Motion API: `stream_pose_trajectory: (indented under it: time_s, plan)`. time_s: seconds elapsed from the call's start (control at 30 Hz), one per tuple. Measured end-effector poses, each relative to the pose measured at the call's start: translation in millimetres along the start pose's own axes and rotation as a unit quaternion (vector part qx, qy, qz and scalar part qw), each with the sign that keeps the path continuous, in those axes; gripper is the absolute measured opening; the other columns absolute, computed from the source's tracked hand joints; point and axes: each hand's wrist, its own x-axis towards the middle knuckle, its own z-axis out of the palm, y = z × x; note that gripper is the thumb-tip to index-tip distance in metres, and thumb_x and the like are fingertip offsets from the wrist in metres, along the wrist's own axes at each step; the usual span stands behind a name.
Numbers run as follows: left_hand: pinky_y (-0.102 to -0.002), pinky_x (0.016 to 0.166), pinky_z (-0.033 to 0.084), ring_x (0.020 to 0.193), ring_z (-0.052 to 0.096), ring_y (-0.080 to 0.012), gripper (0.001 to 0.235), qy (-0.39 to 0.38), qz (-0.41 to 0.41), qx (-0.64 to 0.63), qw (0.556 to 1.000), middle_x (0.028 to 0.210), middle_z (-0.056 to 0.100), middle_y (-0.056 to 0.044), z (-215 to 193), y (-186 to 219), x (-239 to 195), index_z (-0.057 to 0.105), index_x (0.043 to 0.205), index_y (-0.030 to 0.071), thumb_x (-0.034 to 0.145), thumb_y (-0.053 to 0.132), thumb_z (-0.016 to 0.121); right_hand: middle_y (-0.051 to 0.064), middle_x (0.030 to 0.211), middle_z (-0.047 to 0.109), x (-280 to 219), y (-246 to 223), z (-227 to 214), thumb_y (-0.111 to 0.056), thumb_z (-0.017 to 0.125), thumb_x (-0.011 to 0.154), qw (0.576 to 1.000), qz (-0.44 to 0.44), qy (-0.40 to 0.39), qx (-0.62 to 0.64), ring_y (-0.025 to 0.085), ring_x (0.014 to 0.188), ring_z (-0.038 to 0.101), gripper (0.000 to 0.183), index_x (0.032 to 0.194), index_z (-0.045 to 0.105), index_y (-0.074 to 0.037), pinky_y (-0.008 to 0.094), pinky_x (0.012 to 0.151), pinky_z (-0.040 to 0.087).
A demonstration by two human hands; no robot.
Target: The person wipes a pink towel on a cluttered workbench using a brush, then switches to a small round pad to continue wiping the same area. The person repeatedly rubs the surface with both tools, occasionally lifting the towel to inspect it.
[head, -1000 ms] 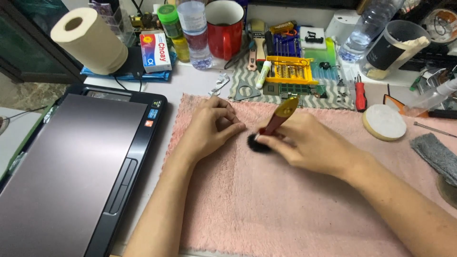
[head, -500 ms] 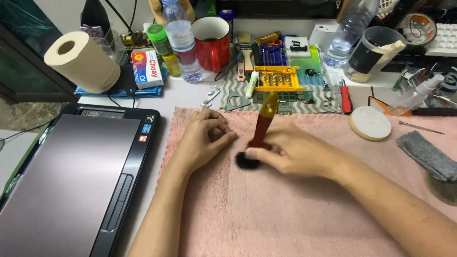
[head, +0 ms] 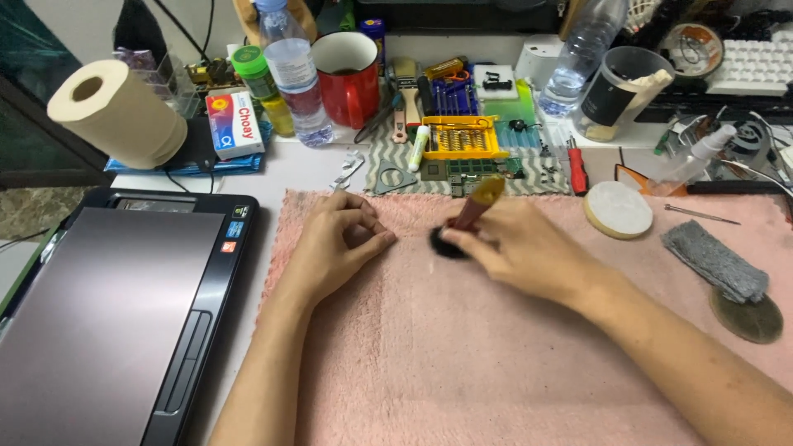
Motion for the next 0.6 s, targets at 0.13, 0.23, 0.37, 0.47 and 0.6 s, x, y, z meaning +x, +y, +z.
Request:
stream_pose_trajectory:
  time_s: [0.13, 0.23, 0.37, 0.47, 0.6]
  plan:
    - [-0.051, 0.106, 0.058, 0.12, 0.071, -0.038, 0.016, -0.004, -0.009, 0.006, 1.0, 0.119, 0.078, -0.009, -3.6, 6.6, -1.3, 0.092, 0.094, 0.018, 0.092, 0.034, 0.093, 0.013, 0.095, 0.09, -7.0, -37.5, -15.7, -0.03, 0.07, 0.11, 0.998, 0.006, -0.032, 0.051, 0.033, 0.095, 0.088, 0.026, 0.105, 0.09, -0.014, 0.045, 0.083, 0.072]
    - [-0.051, 0.107, 0.058, 0.121, 0.071, -0.0371, 0.016, -0.003, -0.013, 0.008, 1.0, 0.12, 0.078, -0.009, -3.6, 5.5, -2.3, 0.092, 0.094, 0.019, 0.093, 0.034, 0.093, 0.016, 0.095, 0.091, -17.5, -19.4, -10.7, -0.035, 0.074, 0.108, 0.997, 0.057, -0.037, 0.029, 0.034, 0.091, 0.087, 0.029, 0.103, 0.092, -0.014, 0.047, 0.082, 0.073]
    - [-0.052, 0.107, 0.059, 0.122, 0.072, -0.0387, 0.016, -0.005, -0.014, 0.005, 1.0, 0.12, 0.079, -0.01, -4.0, 9.0, -1.1, 0.092, 0.096, 0.018, 0.092, 0.033, 0.094, 0.013, 0.095, 0.088, -9.2, -22.0, -5.5, -0.026, 0.069, 0.111, 0.999, 0.016, 0.028, 0.034, 0.035, 0.093, 0.085, 0.024, 0.117, 0.09, -0.016, 0.047, 0.088, 0.07]
    - [-0.052, 0.107, 0.059, 0.122, 0.072, -0.039, 0.017, -0.007, -0.021, 0.005, 1.0, 0.12, 0.079, -0.011, -3.5, 8.7, -2.4, 0.093, 0.096, 0.016, 0.092, 0.033, 0.094, 0.012, 0.092, 0.09, -15.4, -25.4, -4.1, -0.026, 0.07, 0.11, 0.996, 0.015, 0.006, 0.083, 0.032, 0.089, 0.086, 0.023, 0.117, 0.091, -0.018, 0.046, 0.087, 0.071]
    - [-0.052, 0.107, 0.059, 0.122, 0.071, -0.0382, 0.016, -0.003, -0.013, 0.005, 1.0, 0.119, 0.079, -0.01, -4.7, 8.8, -2.8, 0.092, 0.096, 0.017, 0.093, 0.032, 0.094, 0.01, 0.086, 0.086, -24.2, 1.9, 0.8, -0.026, 0.075, 0.107, 0.999, 0.011, 0.042, -0.012, 0.033, 0.087, 0.084, 0.019, 0.111, 0.091, -0.017, 0.045, 0.08, 0.07]
